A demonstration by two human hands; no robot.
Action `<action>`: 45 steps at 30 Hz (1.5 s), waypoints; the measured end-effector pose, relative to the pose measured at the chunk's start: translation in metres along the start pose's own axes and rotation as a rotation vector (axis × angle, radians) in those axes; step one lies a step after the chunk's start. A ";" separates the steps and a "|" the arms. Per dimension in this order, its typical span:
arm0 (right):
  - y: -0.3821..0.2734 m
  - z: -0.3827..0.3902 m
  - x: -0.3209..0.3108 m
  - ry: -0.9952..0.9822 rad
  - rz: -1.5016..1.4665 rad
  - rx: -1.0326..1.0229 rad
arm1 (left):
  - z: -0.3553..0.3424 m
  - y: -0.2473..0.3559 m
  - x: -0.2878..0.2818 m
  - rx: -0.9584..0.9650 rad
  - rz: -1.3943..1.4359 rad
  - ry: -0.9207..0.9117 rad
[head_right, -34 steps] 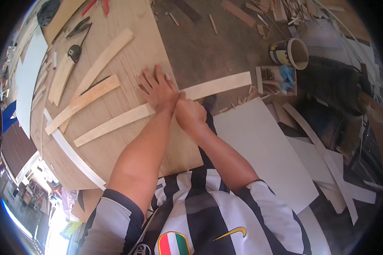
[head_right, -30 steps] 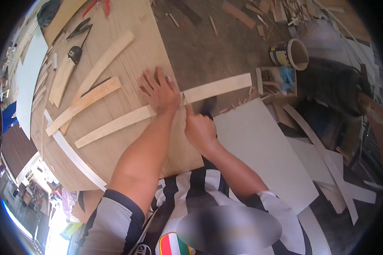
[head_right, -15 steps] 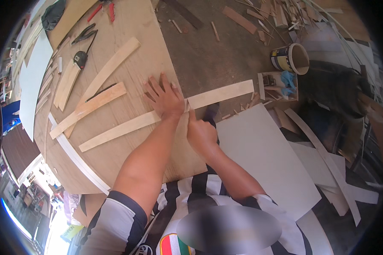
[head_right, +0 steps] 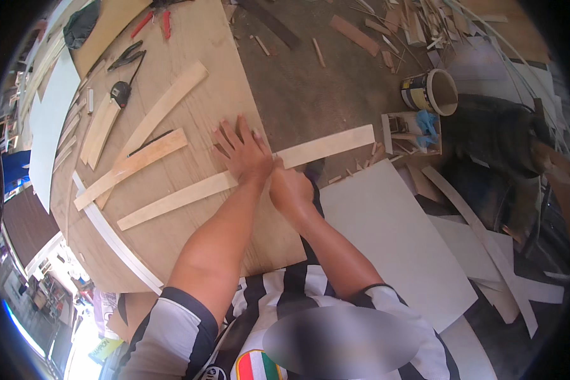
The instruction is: The person organizes wood pieces on a table, marks a line on a piece of wood with a pencil, and then cuts the wood by hand.
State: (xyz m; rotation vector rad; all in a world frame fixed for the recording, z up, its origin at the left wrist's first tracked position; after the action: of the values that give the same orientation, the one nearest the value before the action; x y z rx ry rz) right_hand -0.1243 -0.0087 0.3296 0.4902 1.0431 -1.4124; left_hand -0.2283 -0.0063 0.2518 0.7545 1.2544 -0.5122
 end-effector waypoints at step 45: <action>-0.005 -0.002 -0.033 -0.183 0.080 -0.148 | -0.001 -0.006 -0.004 -0.040 -0.021 -0.002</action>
State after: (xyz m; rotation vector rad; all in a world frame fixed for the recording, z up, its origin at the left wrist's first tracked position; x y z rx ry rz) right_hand -0.1244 0.0108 0.3571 0.2863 0.9610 -1.2736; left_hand -0.2337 -0.0098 0.2546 0.7078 1.2681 -0.5038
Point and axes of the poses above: each hand's wrist, its own z-axis away from the middle knuckle, its own x-axis out of the palm, y = z × x, the point moved 2 cm from there along -z, towards the middle knuckle, and after that the axes turned 8 degrees about y, right-handed, at the moved point
